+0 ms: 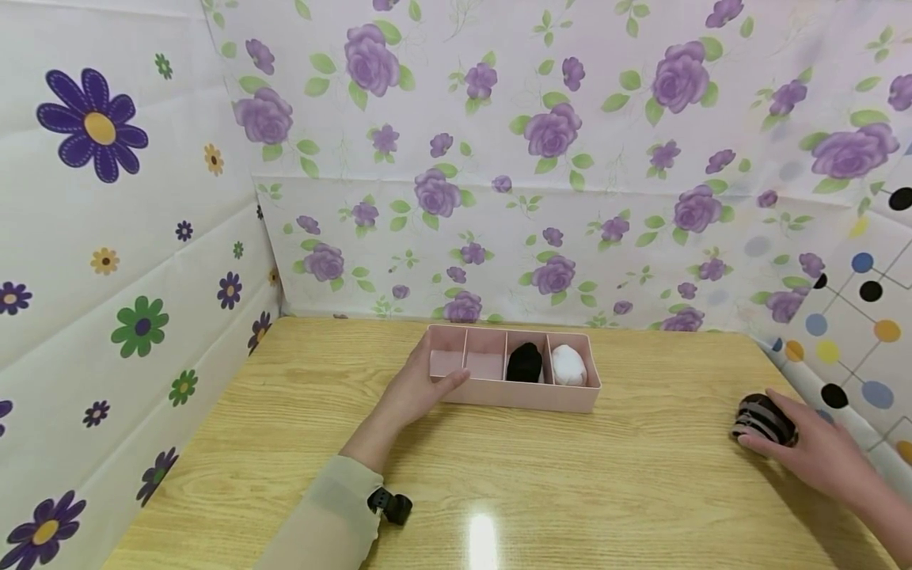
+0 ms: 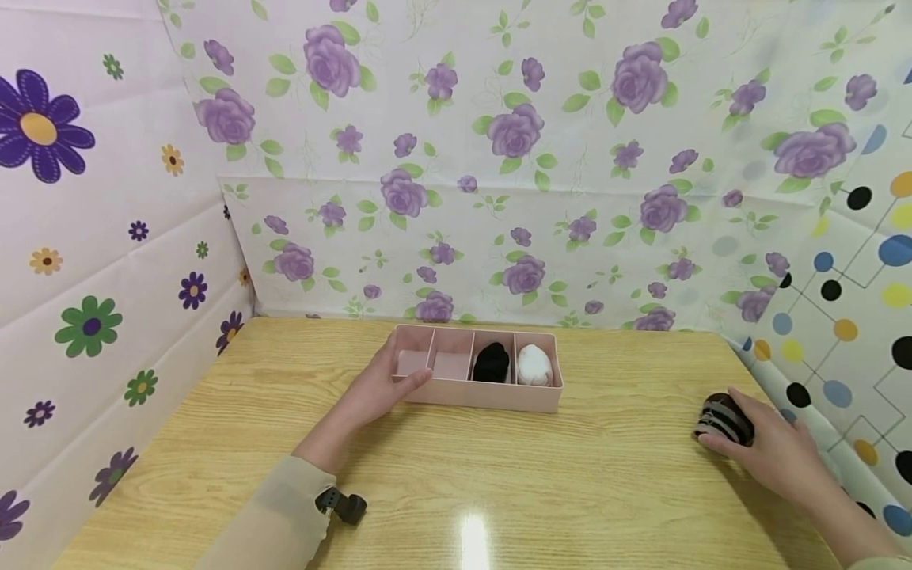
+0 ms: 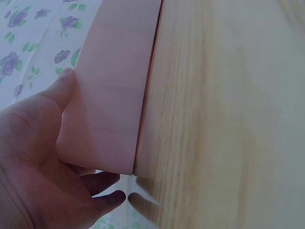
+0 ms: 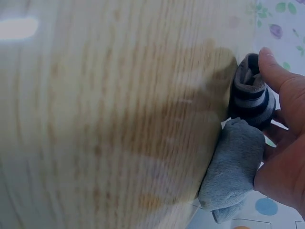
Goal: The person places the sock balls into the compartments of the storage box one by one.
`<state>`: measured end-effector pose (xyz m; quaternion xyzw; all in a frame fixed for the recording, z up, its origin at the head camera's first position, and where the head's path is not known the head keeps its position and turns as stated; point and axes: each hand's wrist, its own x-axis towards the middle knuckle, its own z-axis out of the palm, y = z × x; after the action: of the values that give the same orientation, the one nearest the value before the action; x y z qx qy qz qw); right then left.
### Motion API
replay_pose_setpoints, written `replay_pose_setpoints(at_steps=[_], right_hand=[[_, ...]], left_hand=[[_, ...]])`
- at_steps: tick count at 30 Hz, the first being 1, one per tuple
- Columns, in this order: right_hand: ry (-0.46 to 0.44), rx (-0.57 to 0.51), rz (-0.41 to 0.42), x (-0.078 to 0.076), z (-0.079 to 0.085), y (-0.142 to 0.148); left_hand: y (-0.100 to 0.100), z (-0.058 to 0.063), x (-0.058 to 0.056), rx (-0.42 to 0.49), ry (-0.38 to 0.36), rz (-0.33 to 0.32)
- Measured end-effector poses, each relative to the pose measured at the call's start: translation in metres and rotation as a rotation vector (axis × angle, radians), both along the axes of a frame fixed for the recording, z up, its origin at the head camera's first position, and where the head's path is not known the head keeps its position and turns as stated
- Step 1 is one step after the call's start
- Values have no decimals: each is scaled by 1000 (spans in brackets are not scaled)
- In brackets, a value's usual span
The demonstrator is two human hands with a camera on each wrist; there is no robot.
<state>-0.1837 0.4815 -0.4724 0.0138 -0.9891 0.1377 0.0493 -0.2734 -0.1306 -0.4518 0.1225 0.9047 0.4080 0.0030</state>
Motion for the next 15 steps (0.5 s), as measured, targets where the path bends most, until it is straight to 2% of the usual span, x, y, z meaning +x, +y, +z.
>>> replay_pose_setpoints(at_steps=[4, 15], right_hand=[[-32, -7, 5, 0, 1, 0], [-50, -12, 9, 0, 4, -3]], left_hand=[[0, 1, 0, 0, 0, 2], [0, -2, -1, -5, -3, 4]])
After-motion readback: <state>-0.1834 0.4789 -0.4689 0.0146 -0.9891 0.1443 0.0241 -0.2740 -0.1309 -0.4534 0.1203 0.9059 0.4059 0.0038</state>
